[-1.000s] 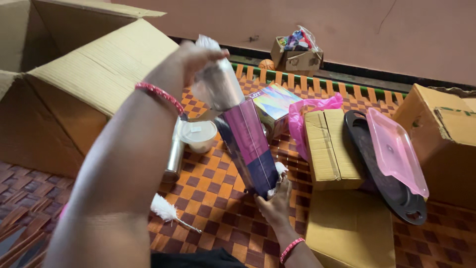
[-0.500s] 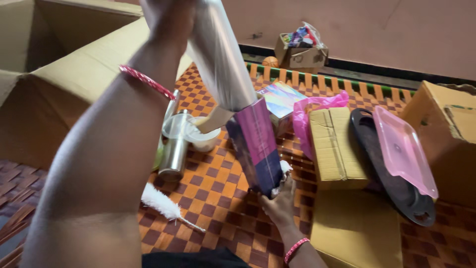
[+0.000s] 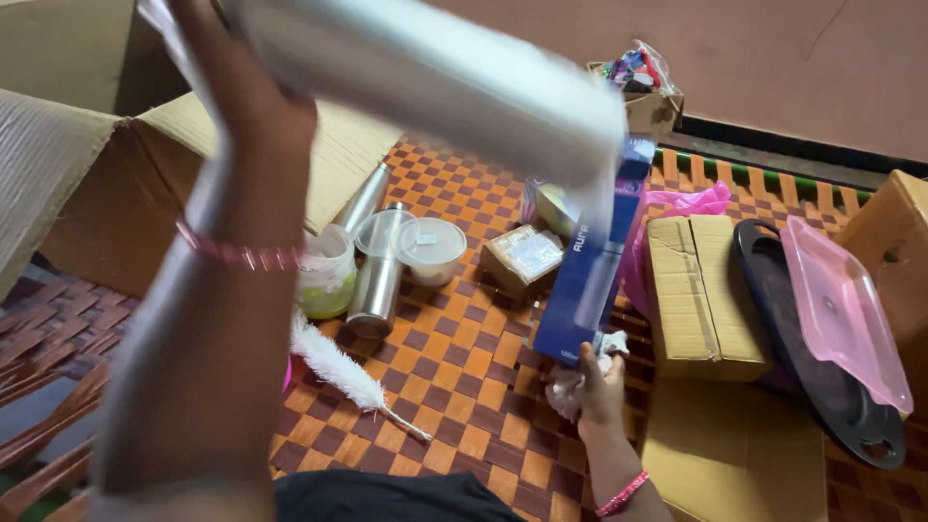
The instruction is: The person wipes a small plastic container, a stainless steel thermos, and a rectangular product box using a white cloth. The person handles each item one at a time, wiping the exterior surfaces before setting them down on the woven mat.
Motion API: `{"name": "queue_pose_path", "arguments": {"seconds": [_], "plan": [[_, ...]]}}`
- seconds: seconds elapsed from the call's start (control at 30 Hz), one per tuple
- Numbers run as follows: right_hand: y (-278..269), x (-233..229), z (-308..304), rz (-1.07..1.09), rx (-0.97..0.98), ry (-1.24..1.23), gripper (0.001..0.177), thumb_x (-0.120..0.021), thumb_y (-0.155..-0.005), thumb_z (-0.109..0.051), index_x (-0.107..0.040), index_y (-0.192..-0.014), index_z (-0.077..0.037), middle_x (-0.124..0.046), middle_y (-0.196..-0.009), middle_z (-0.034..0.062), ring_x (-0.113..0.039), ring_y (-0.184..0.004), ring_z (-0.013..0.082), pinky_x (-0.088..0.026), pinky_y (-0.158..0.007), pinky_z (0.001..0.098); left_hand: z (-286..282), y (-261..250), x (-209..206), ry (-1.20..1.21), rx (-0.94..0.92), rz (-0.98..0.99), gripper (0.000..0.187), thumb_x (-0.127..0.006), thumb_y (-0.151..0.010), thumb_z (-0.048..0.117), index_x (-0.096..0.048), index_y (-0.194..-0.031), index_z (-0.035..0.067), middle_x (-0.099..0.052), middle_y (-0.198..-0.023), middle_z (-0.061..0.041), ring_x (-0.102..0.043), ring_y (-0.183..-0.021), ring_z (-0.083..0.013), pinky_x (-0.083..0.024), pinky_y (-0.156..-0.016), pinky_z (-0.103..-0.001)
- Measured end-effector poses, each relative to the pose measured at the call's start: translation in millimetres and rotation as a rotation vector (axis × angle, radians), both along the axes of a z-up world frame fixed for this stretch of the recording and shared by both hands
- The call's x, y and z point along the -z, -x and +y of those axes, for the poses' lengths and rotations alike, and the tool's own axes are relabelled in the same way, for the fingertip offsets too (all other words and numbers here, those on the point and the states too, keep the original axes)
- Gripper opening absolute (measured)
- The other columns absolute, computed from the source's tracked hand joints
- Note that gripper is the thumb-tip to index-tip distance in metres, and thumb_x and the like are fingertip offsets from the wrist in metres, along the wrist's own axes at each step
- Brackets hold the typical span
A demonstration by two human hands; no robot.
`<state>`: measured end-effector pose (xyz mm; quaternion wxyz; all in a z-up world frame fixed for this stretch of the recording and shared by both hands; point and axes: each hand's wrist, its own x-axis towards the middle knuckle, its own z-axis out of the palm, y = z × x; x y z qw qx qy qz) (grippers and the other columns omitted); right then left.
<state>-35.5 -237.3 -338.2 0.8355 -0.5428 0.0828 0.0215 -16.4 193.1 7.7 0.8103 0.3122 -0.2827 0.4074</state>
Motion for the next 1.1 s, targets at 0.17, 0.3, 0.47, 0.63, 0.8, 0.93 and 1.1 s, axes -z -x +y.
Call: {"name": "queue_pose_path", "arguments": {"seconds": [0.17,0.3,0.47,0.63,0.8,0.93,1.1], "plan": [[-11,14,3,-0.284,0.119,0.038,0.063,-0.059,-0.092,-0.006,-0.035,-0.151,-0.013,-0.057,-0.131,0.0069,-0.062,-0.107,0.0140,-0.057,-0.086,0.0320,-77,11,127,-0.073,-0.082,0.717,0.068,-0.062,-0.091,0.048,-0.045,-0.146,0.010,-0.058,-0.136,-0.016,-0.059,-0.126,-0.0326,-0.054,-0.103,-0.053],[-3,15,-7,-0.636,0.281,0.324,0.065,-0.053,-0.103,0.000,-0.030,-0.163,-0.010,-0.049,-0.147,0.0079,-0.053,-0.122,0.0161,-0.046,-0.103,0.0329,-132,24,168,-0.356,-0.106,0.577,0.061,-0.081,-0.089,0.023,-0.057,-0.137,-0.005,-0.066,-0.114,-0.012,-0.066,-0.101,-0.0228,-0.058,-0.087,-0.038],[24,-14,11,-0.862,-0.012,0.108,0.073,-0.062,-0.100,-0.008,-0.025,-0.163,-0.012,-0.052,-0.135,0.0084,-0.058,-0.103,0.0159,-0.057,-0.085,0.0340,-178,45,170,-0.635,-0.092,0.529,0.073,-0.086,-0.080,0.022,-0.049,-0.140,0.005,-0.069,-0.115,-0.009,-0.073,-0.104,-0.0201,-0.065,-0.090,-0.034],[47,-34,42,-0.872,-0.561,-0.102,0.092,-0.077,-0.091,-0.009,-0.016,-0.159,-0.015,-0.049,-0.143,0.0140,-0.059,-0.124,0.0223,-0.057,-0.102,0.0412,-209,65,176,-0.720,-0.060,0.465,0.079,-0.089,-0.076,0.022,-0.049,-0.143,0.008,-0.068,-0.120,-0.010,-0.070,-0.110,-0.0206,-0.064,-0.094,-0.035],[43,-11,36,-0.338,-0.541,0.254,0.111,-0.085,-0.074,-0.007,-0.011,-0.155,-0.024,-0.060,-0.126,0.0118,-0.066,-0.084,0.0138,-0.058,-0.059,0.0281,-225,72,172,-0.830,-0.139,0.420,0.082,-0.093,-0.072,0.022,-0.055,-0.143,0.009,-0.071,-0.123,-0.010,-0.071,-0.116,-0.0207,-0.061,-0.100,-0.037],[31,8,32,-0.288,-0.545,0.257,0.107,-0.087,-0.070,-0.008,-0.019,-0.151,-0.020,-0.061,-0.123,0.0117,-0.068,-0.074,0.0144,-0.056,-0.051,0.0282,-224,71,169,-0.948,-0.177,0.506,0.092,-0.096,-0.066,0.034,-0.054,-0.144,0.011,-0.072,-0.128,-0.009,-0.070,-0.121,-0.0199,-0.058,-0.104,-0.038],[32,0,31,-0.440,-0.525,0.303,0.099,-0.088,-0.072,-0.008,-0.026,-0.149,-0.011,-0.059,-0.129,0.0131,-0.065,-0.106,0.0238,-0.057,-0.081,0.0379,-216,70,164,-0.971,-0.218,0.367,0.108,-0.098,-0.063,0.045,-0.044,-0.149,0.008,-0.049,-0.143,-0.015,-0.055,-0.132,-0.0227,-0.051,-0.109,-0.039]]}}
